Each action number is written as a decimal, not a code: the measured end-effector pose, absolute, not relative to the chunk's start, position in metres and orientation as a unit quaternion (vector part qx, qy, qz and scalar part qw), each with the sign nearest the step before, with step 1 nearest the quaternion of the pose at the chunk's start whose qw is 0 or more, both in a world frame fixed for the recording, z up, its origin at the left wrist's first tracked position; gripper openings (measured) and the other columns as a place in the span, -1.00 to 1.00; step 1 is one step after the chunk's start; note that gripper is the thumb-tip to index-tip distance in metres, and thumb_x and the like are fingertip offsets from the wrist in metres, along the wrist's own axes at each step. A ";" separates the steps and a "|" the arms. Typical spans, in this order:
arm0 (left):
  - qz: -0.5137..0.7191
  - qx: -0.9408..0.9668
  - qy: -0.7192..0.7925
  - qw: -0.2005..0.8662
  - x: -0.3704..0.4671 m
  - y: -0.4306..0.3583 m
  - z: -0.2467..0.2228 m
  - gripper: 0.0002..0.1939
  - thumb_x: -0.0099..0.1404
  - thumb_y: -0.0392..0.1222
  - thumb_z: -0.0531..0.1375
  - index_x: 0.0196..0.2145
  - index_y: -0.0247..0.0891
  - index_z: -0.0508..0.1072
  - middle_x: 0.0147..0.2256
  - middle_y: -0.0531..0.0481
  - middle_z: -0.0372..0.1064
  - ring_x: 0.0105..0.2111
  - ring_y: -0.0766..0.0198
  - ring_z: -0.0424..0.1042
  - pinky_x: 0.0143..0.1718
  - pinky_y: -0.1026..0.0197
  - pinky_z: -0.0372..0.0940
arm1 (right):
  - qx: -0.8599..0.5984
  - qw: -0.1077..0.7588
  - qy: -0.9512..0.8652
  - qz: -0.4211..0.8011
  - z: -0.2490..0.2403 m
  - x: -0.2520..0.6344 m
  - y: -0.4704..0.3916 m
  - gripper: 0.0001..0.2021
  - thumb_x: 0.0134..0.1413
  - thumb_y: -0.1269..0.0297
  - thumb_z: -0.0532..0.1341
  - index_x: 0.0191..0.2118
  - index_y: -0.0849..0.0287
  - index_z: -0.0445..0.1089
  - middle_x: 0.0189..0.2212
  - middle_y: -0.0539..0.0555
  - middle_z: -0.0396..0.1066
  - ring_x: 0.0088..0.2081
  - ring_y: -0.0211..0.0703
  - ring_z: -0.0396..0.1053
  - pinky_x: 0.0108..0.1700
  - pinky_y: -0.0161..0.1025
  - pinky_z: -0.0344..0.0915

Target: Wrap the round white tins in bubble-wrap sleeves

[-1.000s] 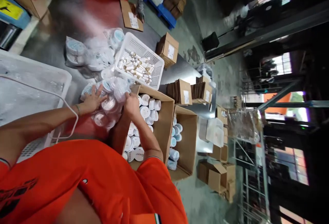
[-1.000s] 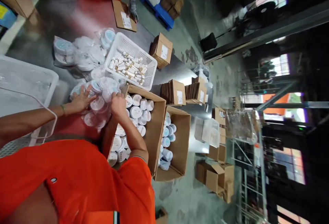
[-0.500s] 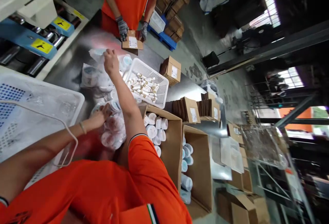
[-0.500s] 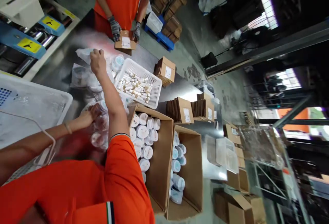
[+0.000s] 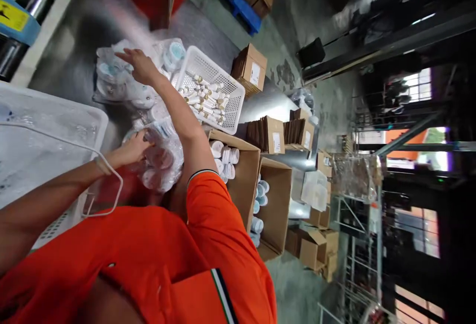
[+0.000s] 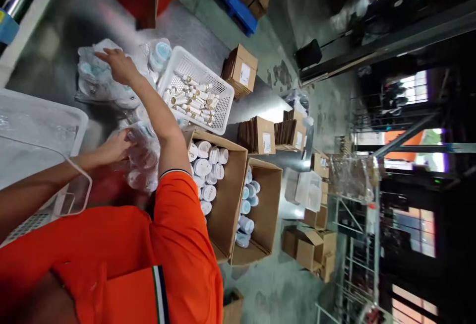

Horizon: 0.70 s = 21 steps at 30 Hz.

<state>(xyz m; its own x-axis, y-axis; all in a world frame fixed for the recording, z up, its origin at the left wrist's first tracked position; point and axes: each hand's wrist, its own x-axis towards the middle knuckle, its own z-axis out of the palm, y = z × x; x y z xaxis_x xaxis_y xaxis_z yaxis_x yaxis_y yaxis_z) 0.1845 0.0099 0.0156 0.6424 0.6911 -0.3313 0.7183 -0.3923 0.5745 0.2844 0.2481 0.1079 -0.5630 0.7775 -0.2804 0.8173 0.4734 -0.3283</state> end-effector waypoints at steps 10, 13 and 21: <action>-0.004 0.860 0.402 0.314 0.211 -0.002 0.038 0.21 0.07 -0.35 0.55 0.54 -0.32 0.07 0.54 -0.50 -0.51 0.50 -0.59 -0.45 0.33 -0.67 -0.12 | 0.631 0.226 0.691 -0.271 0.163 0.423 0.070 0.33 -0.09 0.40 0.63 0.64 0.31 -0.20 0.49 0.64 0.00 0.39 0.39 0.34 0.37 0.02 0.37; -0.001 0.893 0.312 0.325 0.232 -0.060 0.033 -0.07 0.21 -0.37 0.41 0.48 -0.08 0.28 0.57 -0.29 -0.32 0.54 -0.47 -0.52 0.33 -0.74 -0.42 | 0.639 0.298 0.655 -0.272 0.137 0.416 0.036 0.48 -0.15 0.43 0.65 0.65 0.17 -0.42 0.56 0.67 -0.37 0.41 0.53 0.28 0.34 0.13 0.41; -0.029 0.886 0.243 0.393 0.240 -0.098 -0.015 -0.40 0.21 -0.48 0.11 0.08 0.00 0.61 0.29 -0.07 0.36 0.51 -0.12 -0.04 0.48 -0.56 -0.37 | 0.650 0.216 0.643 -0.343 0.110 0.405 0.039 0.51 -0.13 0.54 0.57 0.62 0.12 -0.62 0.55 0.67 -0.39 0.30 0.17 0.45 0.21 -0.25 0.47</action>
<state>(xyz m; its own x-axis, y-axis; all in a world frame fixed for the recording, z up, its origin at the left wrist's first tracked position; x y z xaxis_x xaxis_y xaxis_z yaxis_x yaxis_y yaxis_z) 0.2397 -0.0980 -0.0153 0.8801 0.4080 -0.2427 0.4539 -0.5735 0.6820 0.4051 0.0395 0.1097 -0.0620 0.6865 -0.7245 0.9838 -0.0803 -0.1603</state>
